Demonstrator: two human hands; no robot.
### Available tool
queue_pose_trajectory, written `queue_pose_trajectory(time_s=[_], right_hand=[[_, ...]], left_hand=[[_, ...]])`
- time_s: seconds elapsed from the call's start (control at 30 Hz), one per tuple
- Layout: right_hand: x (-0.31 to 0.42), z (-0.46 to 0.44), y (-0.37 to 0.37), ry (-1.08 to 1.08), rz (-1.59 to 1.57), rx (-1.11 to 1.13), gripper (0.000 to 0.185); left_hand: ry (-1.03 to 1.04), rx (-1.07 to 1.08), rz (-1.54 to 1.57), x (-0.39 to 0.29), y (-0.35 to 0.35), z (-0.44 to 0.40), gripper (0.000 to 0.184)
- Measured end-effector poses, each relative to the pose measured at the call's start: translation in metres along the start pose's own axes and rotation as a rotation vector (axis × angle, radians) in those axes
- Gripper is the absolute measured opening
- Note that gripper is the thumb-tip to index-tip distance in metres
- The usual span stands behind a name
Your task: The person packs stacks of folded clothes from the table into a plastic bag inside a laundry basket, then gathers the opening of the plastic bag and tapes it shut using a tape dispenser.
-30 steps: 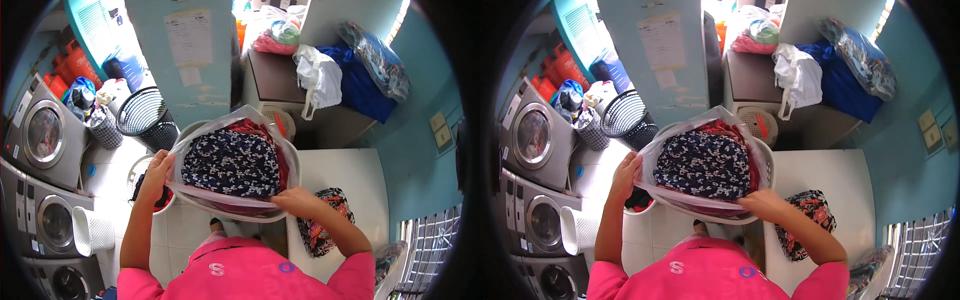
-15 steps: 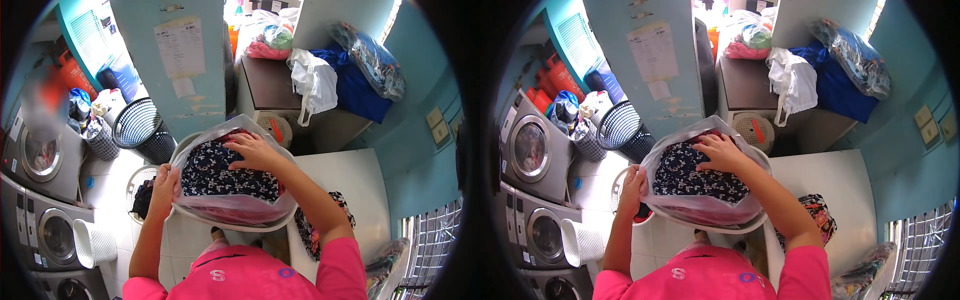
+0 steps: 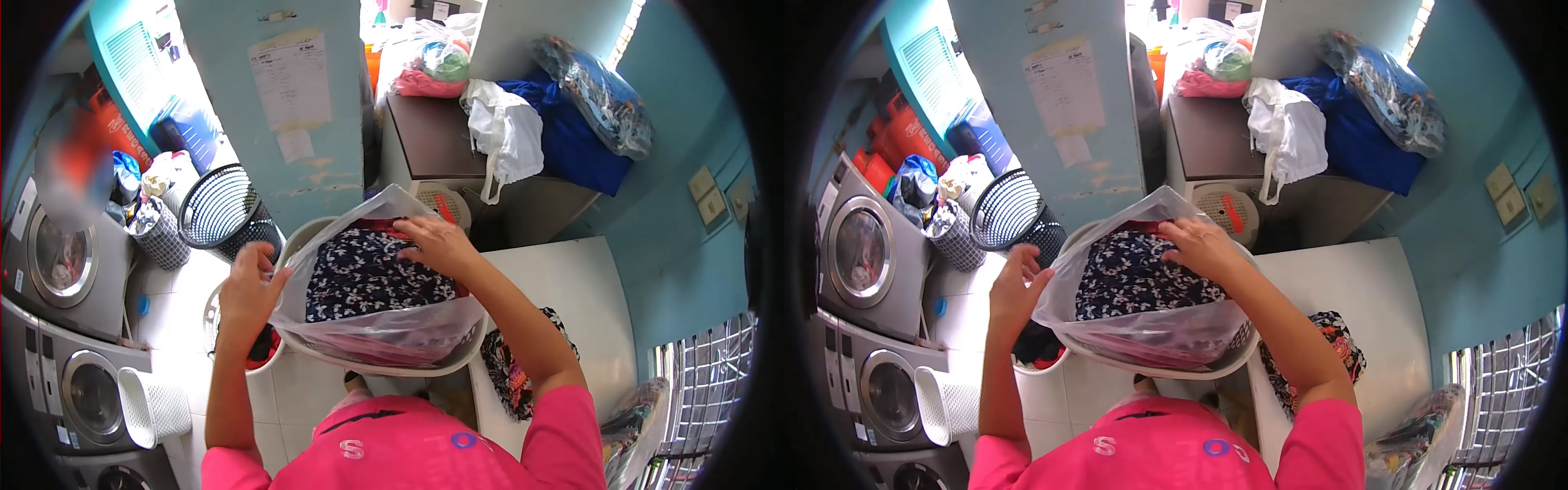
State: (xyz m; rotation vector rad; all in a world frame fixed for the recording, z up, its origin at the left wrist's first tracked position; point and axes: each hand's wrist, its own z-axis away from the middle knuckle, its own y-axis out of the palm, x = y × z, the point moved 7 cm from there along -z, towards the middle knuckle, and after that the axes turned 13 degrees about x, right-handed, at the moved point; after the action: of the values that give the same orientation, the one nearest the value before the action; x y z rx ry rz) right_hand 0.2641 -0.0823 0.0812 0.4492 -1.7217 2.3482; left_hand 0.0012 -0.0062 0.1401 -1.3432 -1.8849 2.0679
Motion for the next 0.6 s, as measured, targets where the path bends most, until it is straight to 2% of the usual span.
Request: queue_pose_trajectory(time_s=[0.03, 0.07, 0.1, 0.13, 0.2, 0.23, 0.27, 0.33, 0.37, 0.43, 0.47, 0.5, 0.53, 0.57, 0.6], right_hand=[[0.005, 0.016, -0.020, 0.016, 0.264, -0.248, 0.064], [0.012, 0.033, -0.033, 0.034, 0.529, -0.492, 0.073], [0.003, 0.044, -0.034, 0.105, 0.519, -0.554, 0.077], [-0.003, 0.047, -0.029, 0.120, 0.516, -0.556, 0.077], [-0.053, 0.044, 0.000, 0.567, 0.435, -0.125, 0.064], [-0.059, 0.043, 0.005, 0.542, 0.440, -0.087, 0.048], [-0.065, 0.045, 0.000, 0.552, 0.433, -0.092, 0.048], [-0.069, 0.052, -0.028, 0.529, 0.485, -0.347, 0.025], [-0.065, 0.066, -0.049, 0.487, 0.429, -0.462, 0.009], [-0.077, 0.085, -0.069, 0.466, 0.286, -0.514, 0.020], [-0.080, 0.096, -0.072, 0.421, 0.221, -0.549, 0.026], [-0.079, 0.107, -0.076, 0.438, 0.213, -0.551, 0.026], [-0.084, 0.120, -0.079, 0.459, 0.005, -0.544, 0.027], [-0.090, 0.133, -0.078, 0.483, -0.207, -0.539, 0.028], [-0.096, 0.147, -0.076, 0.520, -0.221, -0.545, 0.028]], left_hand=[[-0.028, 0.031, -0.073, -0.010, -0.007, -0.008, 0.047], [0.030, 0.029, -0.190, -0.020, -0.009, -0.016, 0.051], [0.089, 0.061, -0.325, -0.033, -0.005, -0.027, 0.056], [0.151, 0.094, -0.461, -0.046, 0.001, -0.037, 0.062], [0.202, 0.179, -0.572, -0.055, 0.030, -0.065, 0.059], [0.236, 0.254, -0.685, -0.055, 0.052, -0.078, 0.056], [0.248, 0.256, -0.689, -0.051, 0.067, -0.091, 0.056], [0.180, 0.503, -0.821, -0.029, 0.103, -0.115, 0.037], [0.192, 0.504, -0.827, -0.024, 0.100, -0.126, 0.037], [0.429, 0.195, -0.608, -0.030, 0.069, -0.144, 0.013], [0.376, 0.166, -0.559, -0.036, 0.050, -0.145, 0.015], [0.235, 0.207, -0.462, -0.048, 0.029, -0.138, 0.017], [0.147, 0.139, -0.337, -0.044, 0.012, -0.140, 0.020], [0.196, 0.046, -0.236, -0.056, -0.009, -0.127, 0.020], [0.184, 0.015, -0.151, -0.063, -0.023, -0.113, 0.021]])
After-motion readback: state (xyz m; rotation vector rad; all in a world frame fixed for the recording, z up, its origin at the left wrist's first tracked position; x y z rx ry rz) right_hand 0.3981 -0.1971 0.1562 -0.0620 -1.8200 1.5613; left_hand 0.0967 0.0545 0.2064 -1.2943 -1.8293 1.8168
